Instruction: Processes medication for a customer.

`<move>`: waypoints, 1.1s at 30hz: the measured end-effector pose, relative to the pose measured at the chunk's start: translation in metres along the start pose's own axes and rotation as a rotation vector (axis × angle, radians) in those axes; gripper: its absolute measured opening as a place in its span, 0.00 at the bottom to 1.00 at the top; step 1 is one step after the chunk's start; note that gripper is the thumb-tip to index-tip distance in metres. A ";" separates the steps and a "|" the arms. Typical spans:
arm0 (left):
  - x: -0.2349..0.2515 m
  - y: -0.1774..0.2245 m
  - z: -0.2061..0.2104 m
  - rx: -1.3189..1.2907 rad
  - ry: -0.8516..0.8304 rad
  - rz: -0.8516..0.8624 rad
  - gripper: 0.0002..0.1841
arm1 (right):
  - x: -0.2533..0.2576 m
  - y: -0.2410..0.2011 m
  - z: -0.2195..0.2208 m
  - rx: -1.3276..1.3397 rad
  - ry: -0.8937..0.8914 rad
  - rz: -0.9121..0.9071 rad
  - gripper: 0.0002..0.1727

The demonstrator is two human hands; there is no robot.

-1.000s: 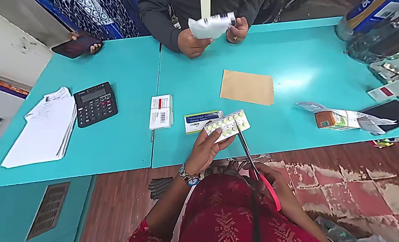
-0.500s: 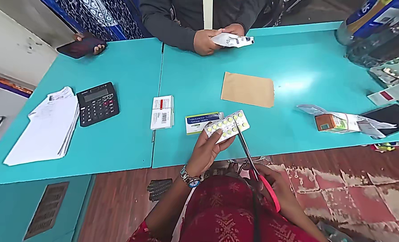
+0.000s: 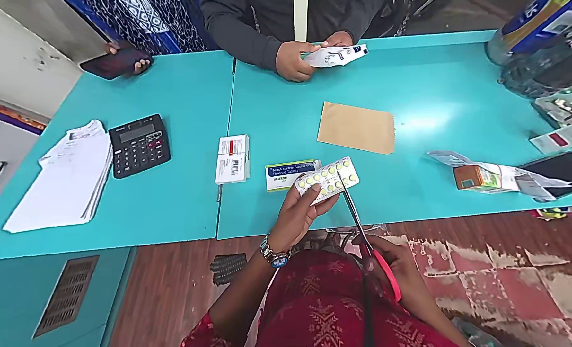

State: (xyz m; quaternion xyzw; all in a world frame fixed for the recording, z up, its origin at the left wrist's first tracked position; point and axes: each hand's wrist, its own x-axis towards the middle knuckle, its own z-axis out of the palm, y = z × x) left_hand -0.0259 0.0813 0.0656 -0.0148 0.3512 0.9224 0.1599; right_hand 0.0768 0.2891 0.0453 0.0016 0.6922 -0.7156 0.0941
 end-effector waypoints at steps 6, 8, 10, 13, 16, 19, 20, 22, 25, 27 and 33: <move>0.002 -0.001 0.002 0.021 0.059 0.003 0.15 | 0.002 0.000 0.001 0.010 0.013 0.018 0.20; 0.005 0.000 0.003 0.081 0.154 0.046 0.16 | 0.002 0.002 -0.003 0.037 -0.040 0.028 0.23; 0.012 0.006 -0.004 0.185 0.238 0.117 0.16 | -0.001 0.003 -0.013 0.026 -0.129 0.050 0.30; 0.025 0.026 -0.021 0.458 0.248 0.176 0.14 | -0.003 -0.004 -0.031 -0.003 -0.190 0.062 0.34; 0.033 0.049 -0.028 0.745 0.066 0.157 0.15 | 0.008 -0.011 -0.044 -0.072 -0.220 0.019 0.33; 0.041 0.067 -0.023 0.904 -0.051 0.181 0.20 | 0.020 -0.015 -0.050 -0.074 -0.292 0.025 0.30; 0.042 0.071 -0.021 0.930 -0.060 0.183 0.21 | 0.022 -0.015 -0.051 -0.073 -0.308 0.042 0.30; 0.043 0.074 -0.018 0.947 -0.071 0.172 0.22 | 0.022 -0.015 -0.051 -0.065 -0.321 0.068 0.31; 0.045 0.071 -0.011 0.936 -0.098 0.140 0.22 | 0.021 -0.014 -0.047 -0.041 -0.313 0.099 0.30; 0.046 0.069 -0.007 0.916 -0.136 0.104 0.22 | 0.023 -0.013 -0.043 -0.030 -0.307 0.091 0.30; 0.046 0.068 0.002 0.945 -0.106 0.107 0.21 | 0.024 -0.014 -0.033 -0.023 -0.232 0.077 0.29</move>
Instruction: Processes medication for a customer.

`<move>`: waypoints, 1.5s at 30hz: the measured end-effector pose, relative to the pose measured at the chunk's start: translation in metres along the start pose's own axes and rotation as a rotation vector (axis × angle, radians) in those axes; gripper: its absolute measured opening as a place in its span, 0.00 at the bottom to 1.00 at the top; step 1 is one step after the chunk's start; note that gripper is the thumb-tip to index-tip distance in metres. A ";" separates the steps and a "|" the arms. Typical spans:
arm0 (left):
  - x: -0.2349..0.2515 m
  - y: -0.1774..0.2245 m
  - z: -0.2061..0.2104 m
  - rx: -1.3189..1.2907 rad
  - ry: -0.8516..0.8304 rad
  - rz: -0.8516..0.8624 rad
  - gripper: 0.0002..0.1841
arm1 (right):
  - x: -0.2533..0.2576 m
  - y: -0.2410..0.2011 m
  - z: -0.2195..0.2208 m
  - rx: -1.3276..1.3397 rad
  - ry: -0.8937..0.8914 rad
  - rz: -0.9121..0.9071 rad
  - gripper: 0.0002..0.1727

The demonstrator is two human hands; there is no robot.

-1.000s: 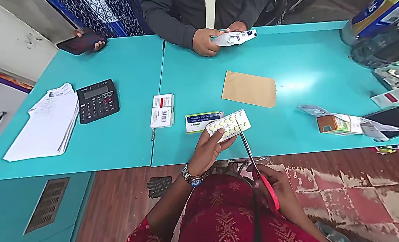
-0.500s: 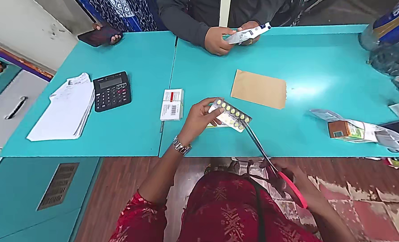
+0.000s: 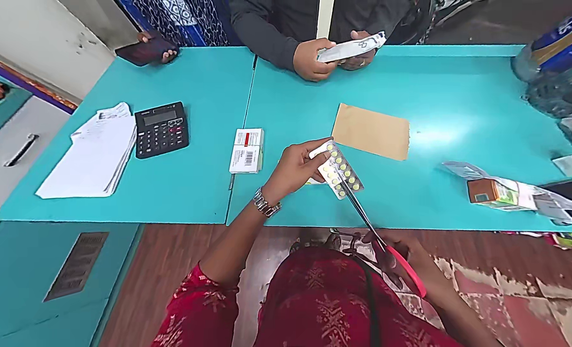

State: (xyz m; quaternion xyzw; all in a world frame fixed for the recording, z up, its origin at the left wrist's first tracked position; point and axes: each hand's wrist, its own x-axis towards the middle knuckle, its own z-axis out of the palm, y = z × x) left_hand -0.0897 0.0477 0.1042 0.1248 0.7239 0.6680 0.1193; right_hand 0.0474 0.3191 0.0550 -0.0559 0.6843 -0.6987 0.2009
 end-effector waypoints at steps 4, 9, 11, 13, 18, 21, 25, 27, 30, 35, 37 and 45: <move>0.001 -0.001 -0.002 0.004 -0.028 0.020 0.22 | 0.000 0.001 0.002 -0.002 0.025 -0.007 0.26; 0.003 0.004 -0.002 -0.007 -0.028 0.010 0.22 | 0.000 0.004 0.005 0.032 0.040 -0.030 0.25; 0.004 0.005 -0.003 0.002 -0.034 0.012 0.22 | 0.001 0.006 0.006 0.039 0.040 -0.047 0.24; 0.005 0.006 -0.004 0.010 -0.045 0.020 0.22 | 0.000 0.007 0.008 0.046 0.048 -0.046 0.24; 0.006 0.004 -0.005 0.002 -0.058 0.035 0.22 | 0.000 0.007 0.011 0.064 0.045 -0.075 0.24; 0.002 -0.004 0.009 0.001 -0.022 0.038 0.31 | 0.002 0.007 0.013 0.035 0.067 -0.082 0.23; -0.009 -0.020 0.040 -0.136 0.208 0.129 0.46 | 0.003 0.006 0.018 0.031 0.102 -0.093 0.21; -0.010 -0.021 0.045 -0.155 0.293 0.150 0.48 | 0.003 0.007 0.019 0.037 0.091 -0.099 0.23; -0.007 -0.020 0.043 -0.064 0.319 0.162 0.47 | -0.002 0.010 0.018 0.057 0.074 -0.075 0.27; -0.003 -0.017 0.036 0.123 0.313 0.206 0.42 | -0.008 0.011 0.016 0.049 0.115 -0.043 0.29; -0.003 -0.018 0.041 0.134 0.272 0.183 0.41 | -0.007 0.009 0.015 0.045 0.114 -0.044 0.28; -0.001 -0.014 0.043 0.075 0.262 0.127 0.37 | -0.015 0.009 0.011 0.117 0.034 -0.028 0.27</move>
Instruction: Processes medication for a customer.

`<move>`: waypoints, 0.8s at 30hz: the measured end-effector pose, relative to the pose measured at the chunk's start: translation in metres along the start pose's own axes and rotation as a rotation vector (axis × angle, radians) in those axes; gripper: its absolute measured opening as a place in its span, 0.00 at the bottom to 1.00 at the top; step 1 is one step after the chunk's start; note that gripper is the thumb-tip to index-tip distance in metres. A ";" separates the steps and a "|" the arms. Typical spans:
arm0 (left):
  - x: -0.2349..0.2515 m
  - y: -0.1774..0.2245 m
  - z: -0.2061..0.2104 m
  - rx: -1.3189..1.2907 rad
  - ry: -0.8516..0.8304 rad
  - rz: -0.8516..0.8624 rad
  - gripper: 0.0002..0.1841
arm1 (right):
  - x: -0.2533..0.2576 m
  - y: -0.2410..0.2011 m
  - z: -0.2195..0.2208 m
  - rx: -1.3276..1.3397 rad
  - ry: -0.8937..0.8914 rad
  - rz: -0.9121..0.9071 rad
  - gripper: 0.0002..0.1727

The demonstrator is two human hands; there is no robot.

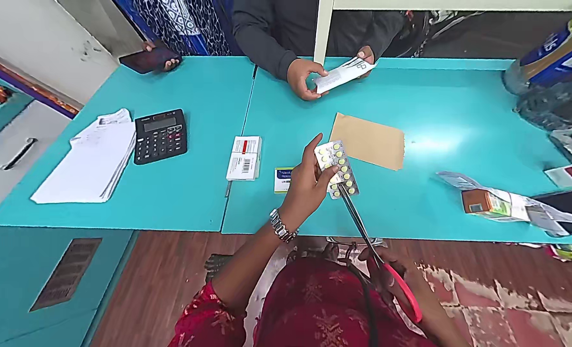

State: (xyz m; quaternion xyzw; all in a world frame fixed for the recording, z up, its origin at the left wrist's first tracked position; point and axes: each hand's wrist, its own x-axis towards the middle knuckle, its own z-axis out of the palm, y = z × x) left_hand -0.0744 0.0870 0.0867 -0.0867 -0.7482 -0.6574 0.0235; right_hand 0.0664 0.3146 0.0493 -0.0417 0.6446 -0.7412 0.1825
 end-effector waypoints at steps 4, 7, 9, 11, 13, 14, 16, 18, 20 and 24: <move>-0.004 0.001 0.005 -0.006 -0.015 -0.007 0.34 | 0.000 0.001 0.002 0.010 0.032 -0.003 0.29; -0.006 0.002 0.007 0.007 0.013 0.007 0.33 | 0.004 0.000 0.006 -0.001 0.083 -0.030 0.28; -0.006 0.003 0.007 0.026 0.012 0.014 0.33 | 0.006 0.000 0.006 -0.001 0.091 -0.036 0.27; -0.006 0.002 0.005 0.035 -0.008 0.015 0.33 | 0.007 -0.001 0.006 -0.011 0.084 -0.038 0.26; -0.005 0.003 0.002 0.050 -0.036 0.018 0.33 | 0.009 -0.001 0.006 -0.038 0.082 -0.049 0.26; -0.004 0.004 0.001 0.062 -0.054 0.020 0.34 | 0.010 -0.001 0.006 -0.045 0.078 -0.059 0.27; -0.003 0.007 -0.002 0.090 -0.105 0.008 0.34 | 0.013 -0.001 0.007 -0.046 0.071 -0.079 0.26; -0.003 0.008 -0.002 0.106 -0.123 0.020 0.34 | 0.014 -0.002 0.008 -0.041 0.077 -0.091 0.25; -0.003 0.008 -0.004 0.100 -0.115 0.015 0.34 | 0.015 -0.001 0.011 -0.039 0.089 -0.102 0.24; -0.005 0.010 -0.003 0.100 -0.077 0.000 0.34 | 0.016 0.002 0.014 -0.047 0.089 -0.126 0.24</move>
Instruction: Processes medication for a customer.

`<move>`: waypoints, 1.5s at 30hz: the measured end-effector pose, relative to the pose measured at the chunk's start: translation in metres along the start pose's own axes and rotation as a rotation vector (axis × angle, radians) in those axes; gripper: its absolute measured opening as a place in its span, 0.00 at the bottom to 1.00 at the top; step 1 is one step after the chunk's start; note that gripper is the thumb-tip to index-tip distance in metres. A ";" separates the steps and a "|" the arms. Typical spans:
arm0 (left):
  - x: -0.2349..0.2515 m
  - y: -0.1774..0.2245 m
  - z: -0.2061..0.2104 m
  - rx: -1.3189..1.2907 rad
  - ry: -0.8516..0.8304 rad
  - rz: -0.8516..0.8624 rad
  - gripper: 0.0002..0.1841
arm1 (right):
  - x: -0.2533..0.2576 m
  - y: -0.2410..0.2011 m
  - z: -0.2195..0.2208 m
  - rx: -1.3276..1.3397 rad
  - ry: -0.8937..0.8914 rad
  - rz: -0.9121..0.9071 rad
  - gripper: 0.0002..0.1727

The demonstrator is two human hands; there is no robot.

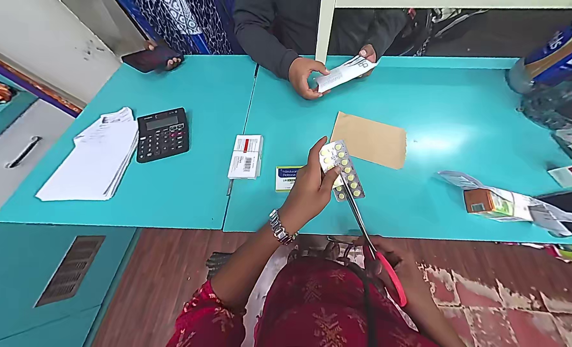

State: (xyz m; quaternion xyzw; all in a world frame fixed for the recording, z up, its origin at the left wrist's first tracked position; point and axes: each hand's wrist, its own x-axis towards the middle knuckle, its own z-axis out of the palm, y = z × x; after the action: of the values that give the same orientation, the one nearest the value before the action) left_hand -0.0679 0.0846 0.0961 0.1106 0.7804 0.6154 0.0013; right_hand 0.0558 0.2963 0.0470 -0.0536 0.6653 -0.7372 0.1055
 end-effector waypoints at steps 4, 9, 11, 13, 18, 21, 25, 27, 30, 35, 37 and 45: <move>0.000 0.000 -0.002 0.035 0.002 0.024 0.34 | 0.000 0.000 0.002 -0.018 0.007 -0.001 0.25; -0.001 0.003 -0.004 0.056 -0.006 0.028 0.33 | 0.000 -0.002 0.005 -0.015 0.004 0.000 0.26; -0.001 0.003 -0.004 0.045 -0.002 0.025 0.33 | -0.001 -0.004 0.006 -0.014 0.014 0.017 0.23; -0.001 0.003 -0.004 0.037 -0.007 0.024 0.33 | -0.001 -0.006 0.008 -0.038 0.029 0.030 0.21; 0.000 0.005 -0.003 0.049 -0.021 -0.008 0.32 | 0.000 -0.004 0.011 -0.170 0.093 -0.022 0.18; 0.002 0.000 -0.002 0.027 -0.028 -0.020 0.32 | 0.001 0.003 0.010 -0.163 0.084 -0.020 0.18; 0.004 -0.002 -0.002 0.005 -0.061 -0.048 0.33 | 0.002 0.002 0.009 -0.075 0.032 0.073 0.20; 0.005 -0.003 -0.002 0.006 -0.068 -0.049 0.33 | 0.003 0.004 0.008 -0.042 0.012 0.070 0.21; 0.006 -0.002 -0.001 0.025 -0.075 -0.044 0.34 | 0.006 0.004 0.008 -0.046 0.014 0.060 0.20; 0.005 -0.002 0.000 0.024 -0.061 -0.050 0.33 | 0.008 0.003 0.011 -0.044 0.036 0.064 0.15; 0.005 -0.006 0.002 0.013 -0.047 -0.025 0.32 | 0.009 0.003 0.011 -0.063 0.044 0.057 0.15; 0.007 -0.012 0.008 -0.080 -0.003 -0.074 0.38 | 0.011 0.010 0.010 -0.105 0.054 0.025 0.16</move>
State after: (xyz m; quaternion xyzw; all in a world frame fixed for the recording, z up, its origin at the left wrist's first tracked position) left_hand -0.0759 0.0912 0.0839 0.0826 0.7588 0.6454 0.0297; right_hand 0.0480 0.2835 0.0373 -0.0309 0.7061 -0.7012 0.0939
